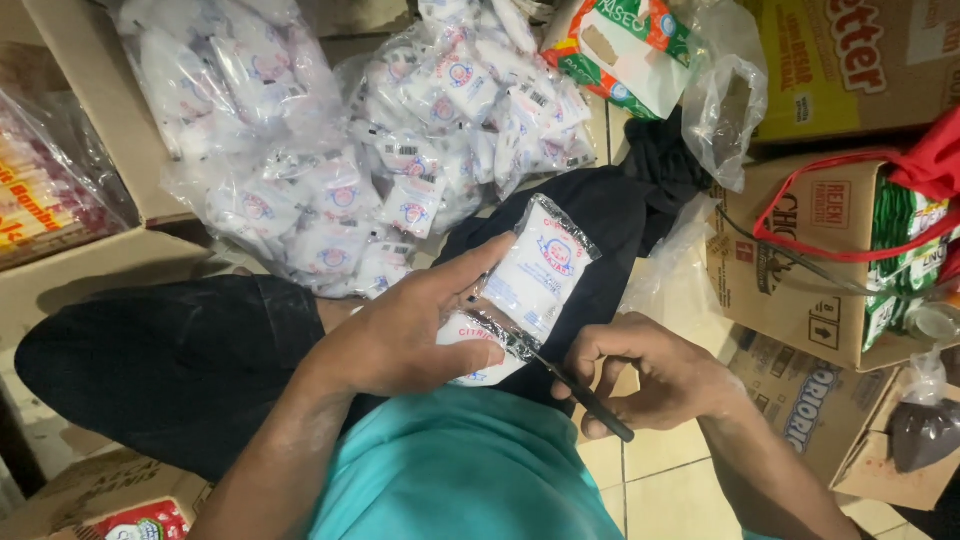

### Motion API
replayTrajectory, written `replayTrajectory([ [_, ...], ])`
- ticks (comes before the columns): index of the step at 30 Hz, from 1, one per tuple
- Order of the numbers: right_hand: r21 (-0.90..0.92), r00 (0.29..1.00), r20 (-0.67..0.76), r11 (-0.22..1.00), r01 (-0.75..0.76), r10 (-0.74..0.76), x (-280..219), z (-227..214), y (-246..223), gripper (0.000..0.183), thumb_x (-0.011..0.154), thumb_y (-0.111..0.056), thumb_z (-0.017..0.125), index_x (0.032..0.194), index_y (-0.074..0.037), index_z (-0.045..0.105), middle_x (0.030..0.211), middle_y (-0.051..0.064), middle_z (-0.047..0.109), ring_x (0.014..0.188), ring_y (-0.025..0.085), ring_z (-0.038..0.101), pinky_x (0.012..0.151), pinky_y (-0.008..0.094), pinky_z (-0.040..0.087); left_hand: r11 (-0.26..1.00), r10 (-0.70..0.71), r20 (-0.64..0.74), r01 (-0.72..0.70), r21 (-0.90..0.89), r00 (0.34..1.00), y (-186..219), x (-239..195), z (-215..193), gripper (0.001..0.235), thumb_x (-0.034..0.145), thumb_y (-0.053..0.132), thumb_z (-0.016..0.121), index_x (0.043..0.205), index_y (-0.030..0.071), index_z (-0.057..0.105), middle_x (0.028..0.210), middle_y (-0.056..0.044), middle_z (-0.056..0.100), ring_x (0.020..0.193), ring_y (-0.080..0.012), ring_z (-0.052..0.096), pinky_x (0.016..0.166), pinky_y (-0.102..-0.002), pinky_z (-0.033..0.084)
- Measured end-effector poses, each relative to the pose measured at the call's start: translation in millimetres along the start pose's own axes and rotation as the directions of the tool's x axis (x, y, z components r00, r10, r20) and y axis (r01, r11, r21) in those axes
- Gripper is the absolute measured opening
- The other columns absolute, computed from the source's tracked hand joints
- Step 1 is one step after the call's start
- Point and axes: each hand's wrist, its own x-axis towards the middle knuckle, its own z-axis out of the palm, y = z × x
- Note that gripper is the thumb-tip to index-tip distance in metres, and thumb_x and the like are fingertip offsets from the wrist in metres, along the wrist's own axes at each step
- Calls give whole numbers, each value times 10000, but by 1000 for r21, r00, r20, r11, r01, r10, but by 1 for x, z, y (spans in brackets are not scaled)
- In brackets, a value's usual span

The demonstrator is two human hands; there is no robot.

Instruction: Cutting individual condiment packets from a strip using scissors and organizing them into piles on the floor.

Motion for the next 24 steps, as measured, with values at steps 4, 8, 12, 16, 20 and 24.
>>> replayTrajectory([
  [4, -9, 1000, 5, 1000, -24, 24, 2, 0, 0, 340, 669, -60, 913, 852, -51, 626, 862, 108, 820, 560, 129, 718, 467, 211, 575, 1000, 17, -3, -17, 10, 1000, 0, 0, -1, 924, 744, 68, 692, 1559, -46, 272, 1514, -245, 528, 1318, -272, 563, 1073, -330, 433],
  [8, -25, 1000, 3, 1000, -17, 17, 0, 1, 1, 306, 702, -22, 876, 849, -55, 609, 840, 92, 821, 554, 118, 732, 458, 193, 535, 993, 17, -11, -15, 115, 1000, -4, -1, -2, 933, 733, 131, 704, 1559, -17, 298, 1497, -225, 554, 1280, -271, 600, 1045, -329, 455],
  [12, 30, 997, -55, 998, -61, 62, -8, 3, 9, 295, 742, 144, 727, 787, -63, 522, 834, 122, 805, 593, 146, 799, 441, 182, 536, 998, 34, -26, -33, 59, 999, -3, -1, -2, 907, 740, 76, 705, 1551, -36, 315, 1447, -196, 597, 1215, -224, 607, 1018, -289, 464],
  [16, 67, 994, -82, 996, -60, 65, -8, 5, 11, 298, 769, 116, 763, 777, -60, 523, 831, 141, 805, 585, 140, 781, 448, 179, 547, 998, 60, -16, -60, -24, 998, -8, 1, -2, 900, 758, 94, 702, 1545, -70, 296, 1492, -233, 531, 1276, -261, 556, 1065, -320, 428],
  [20, 34, 997, -72, 999, -27, 30, -3, 4, 9, 338, 716, 15, 868, 806, -67, 553, 777, 90, 766, 684, 149, 796, 486, 176, 539, 998, 66, 28, -66, 4, 997, -4, 4, -1, 912, 751, 73, 696, 1549, -68, 279, 1507, -224, 525, 1276, -252, 557, 1061, -307, 423],
  [24, -35, 996, -92, 999, 4, -7, 0, 5, 9, 365, 688, -45, 910, 789, -87, 561, 713, 56, 762, 744, 165, 827, 516, 180, 526, 999, 50, 24, -50, -6, 998, -4, 5, 0, 917, 746, 64, 696, 1555, -52, 282, 1464, -211, 568, 1219, -232, 580, 1022, -290, 451],
])
